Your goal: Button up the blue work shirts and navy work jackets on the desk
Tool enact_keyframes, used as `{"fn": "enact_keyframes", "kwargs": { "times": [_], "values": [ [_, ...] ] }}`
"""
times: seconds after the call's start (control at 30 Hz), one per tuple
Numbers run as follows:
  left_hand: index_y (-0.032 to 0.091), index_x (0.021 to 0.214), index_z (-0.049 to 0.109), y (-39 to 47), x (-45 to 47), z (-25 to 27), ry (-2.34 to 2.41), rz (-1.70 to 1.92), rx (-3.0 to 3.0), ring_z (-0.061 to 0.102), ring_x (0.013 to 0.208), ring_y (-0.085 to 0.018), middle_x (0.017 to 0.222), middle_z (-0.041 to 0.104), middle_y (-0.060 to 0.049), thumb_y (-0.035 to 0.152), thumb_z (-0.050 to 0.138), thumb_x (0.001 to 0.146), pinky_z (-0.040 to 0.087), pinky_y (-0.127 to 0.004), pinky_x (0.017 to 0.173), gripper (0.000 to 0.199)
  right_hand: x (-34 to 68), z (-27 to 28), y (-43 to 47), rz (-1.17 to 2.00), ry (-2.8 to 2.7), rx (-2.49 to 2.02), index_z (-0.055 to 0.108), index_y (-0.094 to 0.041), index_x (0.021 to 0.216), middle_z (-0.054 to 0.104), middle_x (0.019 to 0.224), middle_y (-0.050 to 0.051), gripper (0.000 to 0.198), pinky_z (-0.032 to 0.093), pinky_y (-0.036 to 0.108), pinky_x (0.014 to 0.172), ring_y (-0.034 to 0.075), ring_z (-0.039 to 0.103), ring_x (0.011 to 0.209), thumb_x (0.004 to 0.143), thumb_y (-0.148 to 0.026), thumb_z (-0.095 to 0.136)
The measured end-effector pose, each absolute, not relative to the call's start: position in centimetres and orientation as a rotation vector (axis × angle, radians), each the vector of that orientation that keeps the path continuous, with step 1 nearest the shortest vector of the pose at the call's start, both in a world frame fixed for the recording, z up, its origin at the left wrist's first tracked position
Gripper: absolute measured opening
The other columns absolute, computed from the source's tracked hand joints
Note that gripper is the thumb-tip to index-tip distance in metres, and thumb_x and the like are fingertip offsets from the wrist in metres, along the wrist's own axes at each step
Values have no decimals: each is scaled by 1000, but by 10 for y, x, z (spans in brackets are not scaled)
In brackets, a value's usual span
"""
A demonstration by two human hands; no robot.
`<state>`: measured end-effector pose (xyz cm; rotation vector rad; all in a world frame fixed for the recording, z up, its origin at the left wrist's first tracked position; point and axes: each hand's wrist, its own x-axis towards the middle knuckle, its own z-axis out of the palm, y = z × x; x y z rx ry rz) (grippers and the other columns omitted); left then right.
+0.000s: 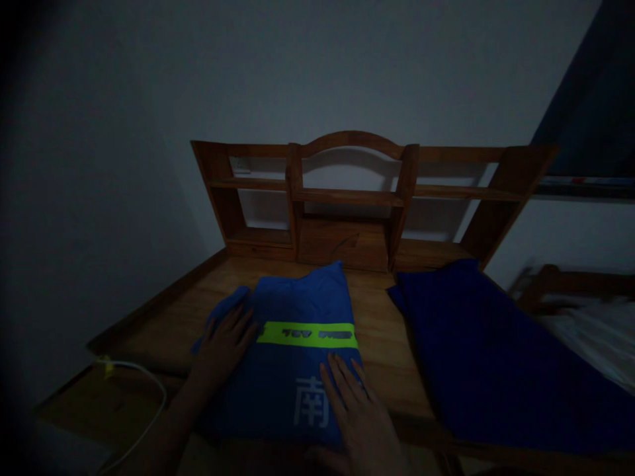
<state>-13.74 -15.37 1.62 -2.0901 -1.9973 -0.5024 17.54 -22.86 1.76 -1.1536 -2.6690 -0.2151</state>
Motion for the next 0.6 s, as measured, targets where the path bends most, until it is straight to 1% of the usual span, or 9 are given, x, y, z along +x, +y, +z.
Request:
{"fn": "enact_keyframes", "kwargs": {
  "times": [0.07,0.13,0.2,0.23,0.3,0.37,0.5,0.57,0.6],
  "values": [
    [25,135,39,-155,-139,17,-2139,-530,-1963,28,133,-25,143,36,-7,41,30,91,24,-52,105,48,187,16,-233,-230,-2684,-1124,14,-15,145,16,149,10,83,37,42,105,27,23,135,80,-48,55],
    [23,136,37,-155,-139,16,-2221,-544,-1892,28,133,-26,144,34,-8,42,30,90,27,-51,104,50,199,13,-237,-272,-2674,-1116,17,-19,144,16,149,8,70,38,39,105,24,25,134,83,-29,52],
    [22,137,36,-154,-138,14,-2252,-551,-1863,28,133,-26,145,33,-9,42,30,90,27,-50,104,51,210,10,-241,-334,-2655,-1100,21,-21,143,18,149,6,65,40,35,103,22,28,133,83,-13,46],
    [22,136,37,-154,-137,14,-2253,-553,-1861,29,133,-26,144,33,-8,42,31,90,27,-50,103,51,214,8,-244,-365,-2647,-1077,24,-21,142,20,148,6,64,41,33,102,21,29,133,83,-9,43],
    [23,136,38,-155,-137,14,-2235,-558,-1867,30,132,-26,143,36,-8,41,31,89,27,-49,103,50,222,5,-247,-418,-2621,-1022,28,-19,141,25,147,8,61,43,32,100,22,32,131,82,-7,41],
    [24,135,40,-157,-137,16,-2202,-561,-1880,30,132,-26,142,38,-8,39,32,89,27,-49,103,49,225,2,-250,-479,-2572,-993,33,-17,139,29,145,11,59,44,33,99,24,34,130,82,-8,43],
    [24,134,41,-160,-136,19,-2161,-545,-1908,31,132,-25,141,40,-8,36,32,89,27,-49,104,47,222,-3,-252,-582,-2559,-875,40,-15,135,36,141,12,53,44,37,99,26,36,129,83,-17,47],
    [23,134,40,-160,-136,20,-2170,-537,-1906,31,132,-25,141,40,-8,36,32,89,27,-49,104,48,218,-4,-252,-581,-2573,-835,42,-13,134,38,140,12,51,45,37,98,26,36,128,84,-21,48],
    [23,134,40,-160,-135,20,-2176,-538,-1902,31,132,-25,141,40,-8,37,33,89,27,-49,104,48,216,-5,-251,-573,-2565,-843,42,-13,134,38,140,12,51,45,38,98,26,36,129,84,-21,48]
  ]
}}
